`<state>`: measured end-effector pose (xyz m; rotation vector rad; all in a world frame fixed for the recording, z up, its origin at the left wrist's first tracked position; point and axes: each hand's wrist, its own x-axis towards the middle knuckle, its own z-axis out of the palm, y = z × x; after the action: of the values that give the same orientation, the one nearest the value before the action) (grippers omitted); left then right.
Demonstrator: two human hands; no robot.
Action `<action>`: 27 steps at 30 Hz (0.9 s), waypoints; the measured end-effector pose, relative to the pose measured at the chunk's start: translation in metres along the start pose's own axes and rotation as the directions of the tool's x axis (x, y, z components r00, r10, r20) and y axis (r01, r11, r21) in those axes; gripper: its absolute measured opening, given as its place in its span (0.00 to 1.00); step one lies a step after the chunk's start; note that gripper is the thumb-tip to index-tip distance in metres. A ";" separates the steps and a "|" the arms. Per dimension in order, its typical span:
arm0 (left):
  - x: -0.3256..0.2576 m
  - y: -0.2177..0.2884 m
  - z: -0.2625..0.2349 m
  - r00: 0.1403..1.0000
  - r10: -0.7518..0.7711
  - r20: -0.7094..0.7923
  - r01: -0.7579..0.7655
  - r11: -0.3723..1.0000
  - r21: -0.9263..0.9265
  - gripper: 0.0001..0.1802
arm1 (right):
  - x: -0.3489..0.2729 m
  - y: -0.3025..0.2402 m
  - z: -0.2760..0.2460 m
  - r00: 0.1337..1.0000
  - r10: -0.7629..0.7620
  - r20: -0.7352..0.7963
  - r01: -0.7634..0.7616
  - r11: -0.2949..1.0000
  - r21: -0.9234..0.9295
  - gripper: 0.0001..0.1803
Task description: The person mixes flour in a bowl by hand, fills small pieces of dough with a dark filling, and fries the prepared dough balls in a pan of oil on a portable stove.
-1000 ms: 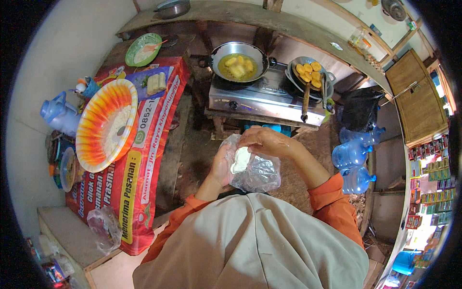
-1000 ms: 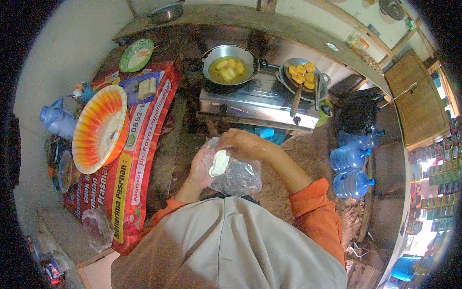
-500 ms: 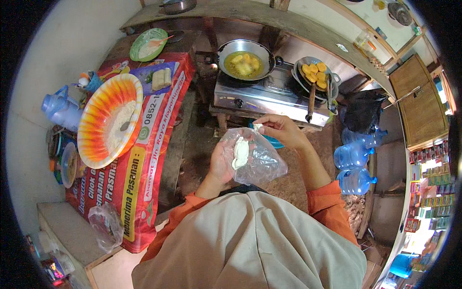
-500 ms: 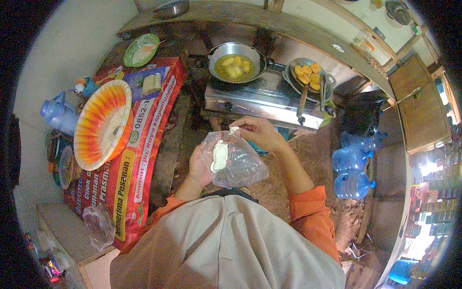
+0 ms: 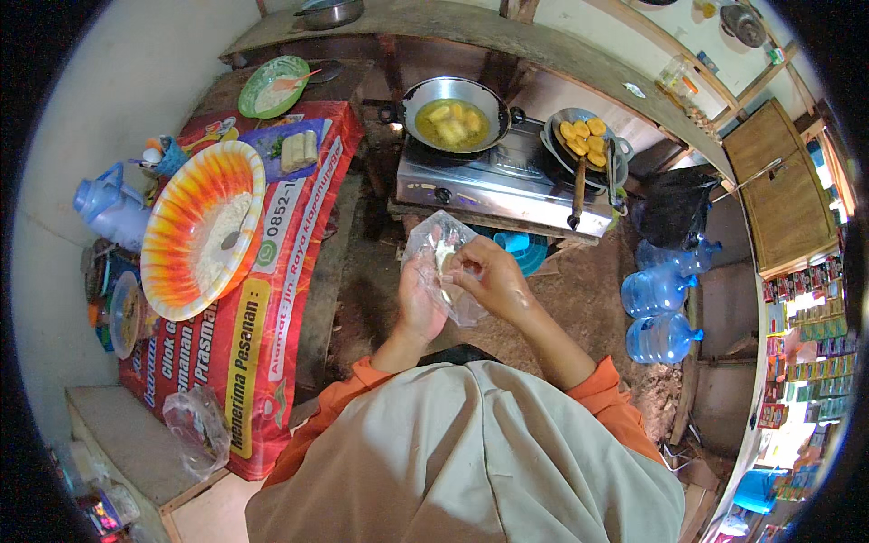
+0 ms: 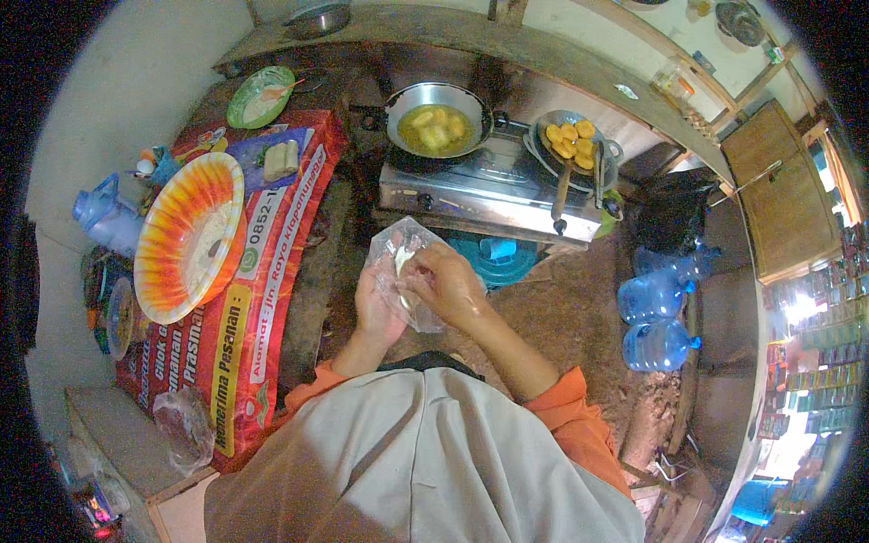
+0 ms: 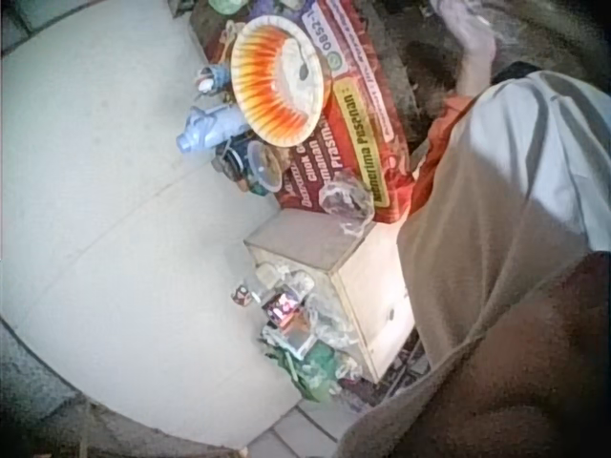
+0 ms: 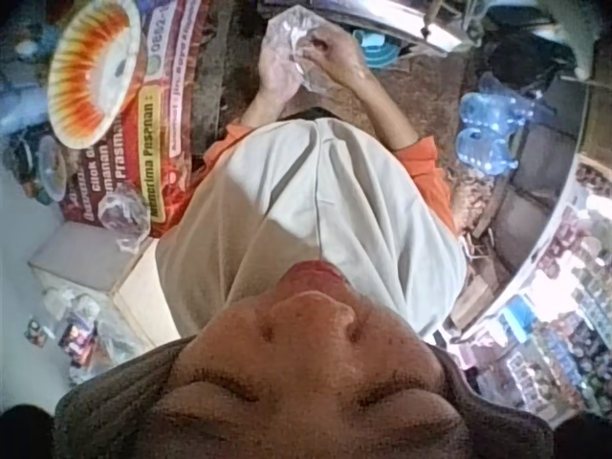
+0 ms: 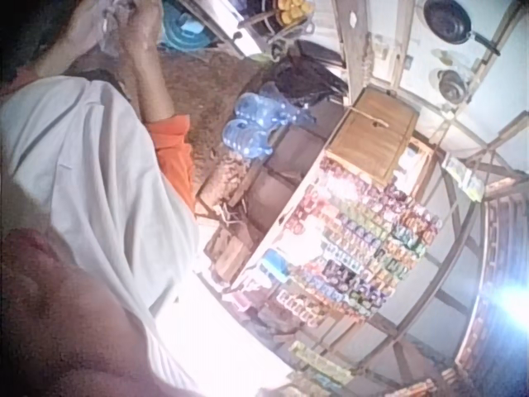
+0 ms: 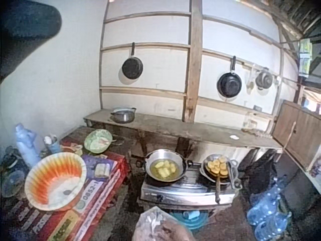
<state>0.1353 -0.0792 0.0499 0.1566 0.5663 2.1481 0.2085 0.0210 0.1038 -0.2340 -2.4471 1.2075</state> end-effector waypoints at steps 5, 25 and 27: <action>-0.002 0.000 0.001 0.998 0.007 0.067 -0.003 0.998 -0.060 0.29 | -0.003 0.005 0.001 1.000 0.003 -0.021 -0.002 1.000 0.027 0.11; 0.003 -0.011 -0.011 0.949 -0.098 -0.300 0.079 0.994 -0.074 0.24 | -0.037 0.011 0.060 0.997 -0.077 -0.026 0.065 0.946 -0.316 0.30; 0.004 -0.014 -0.005 0.985 -0.058 -0.162 0.044 0.995 -0.087 0.24 | -0.032 0.016 0.051 0.987 -0.105 -0.125 0.101 0.994 -0.036 0.26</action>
<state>0.1415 -0.0711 0.0389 -0.0807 0.5682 2.1430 0.2152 -0.0159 0.0544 -0.1844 -2.3384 1.0798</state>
